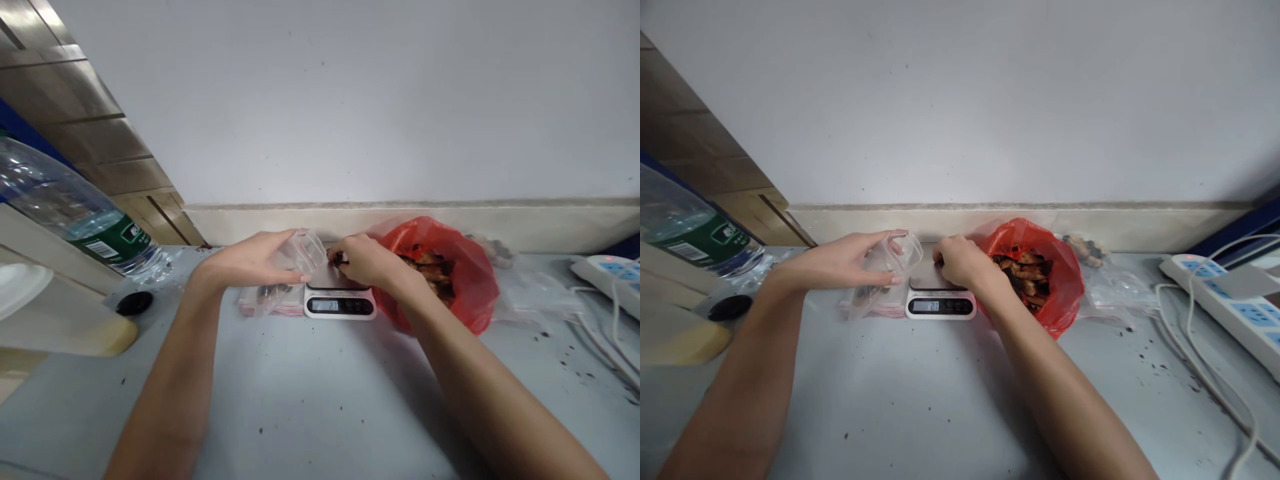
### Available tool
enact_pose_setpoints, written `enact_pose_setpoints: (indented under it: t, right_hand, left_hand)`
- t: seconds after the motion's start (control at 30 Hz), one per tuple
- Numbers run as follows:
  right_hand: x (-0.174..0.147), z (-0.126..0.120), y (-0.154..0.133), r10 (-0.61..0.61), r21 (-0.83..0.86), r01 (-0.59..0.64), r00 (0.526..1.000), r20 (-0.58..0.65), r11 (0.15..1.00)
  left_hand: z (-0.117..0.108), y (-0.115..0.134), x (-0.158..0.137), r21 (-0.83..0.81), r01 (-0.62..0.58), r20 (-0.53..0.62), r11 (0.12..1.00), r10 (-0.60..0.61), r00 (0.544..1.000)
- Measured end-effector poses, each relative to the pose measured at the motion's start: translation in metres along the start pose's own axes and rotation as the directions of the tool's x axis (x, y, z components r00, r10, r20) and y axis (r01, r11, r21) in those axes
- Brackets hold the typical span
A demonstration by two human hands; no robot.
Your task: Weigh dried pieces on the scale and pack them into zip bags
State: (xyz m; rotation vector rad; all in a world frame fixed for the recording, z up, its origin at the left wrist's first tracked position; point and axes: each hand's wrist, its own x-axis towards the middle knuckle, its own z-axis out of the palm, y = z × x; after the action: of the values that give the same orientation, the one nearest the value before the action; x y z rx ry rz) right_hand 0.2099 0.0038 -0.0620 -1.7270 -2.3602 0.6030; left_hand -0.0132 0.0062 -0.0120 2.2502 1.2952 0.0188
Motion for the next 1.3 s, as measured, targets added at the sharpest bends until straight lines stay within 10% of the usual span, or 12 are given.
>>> enact_pose_setpoints:
  t: [0.3,0.7,1.13,1.3]
  right_hand:
    - [-0.003,-0.02,0.01,-0.006,0.142,0.011,0.999,-0.038,0.99]
    - [-0.018,-0.026,-0.01,-0.401,0.436,0.472,0.882,-0.249,0.767]
    - [-0.034,-0.049,0.003,-0.369,0.426,0.525,0.84,-0.396,0.737]
    - [-0.034,-0.05,0.0,-0.172,0.436,0.403,0.861,-0.479,0.805]
  left_hand:
    - [0.005,-0.007,0.006,0.098,0.058,0.038,0.994,-0.062,0.997]
    - [0.007,0.006,0.011,-0.085,-0.181,0.017,0.98,0.183,0.983]
    - [-0.003,0.005,-0.002,-0.396,-0.28,-0.187,0.875,0.221,0.957]
    - [0.0,0.01,-0.001,-0.414,-0.237,-0.3,0.879,0.114,0.947]
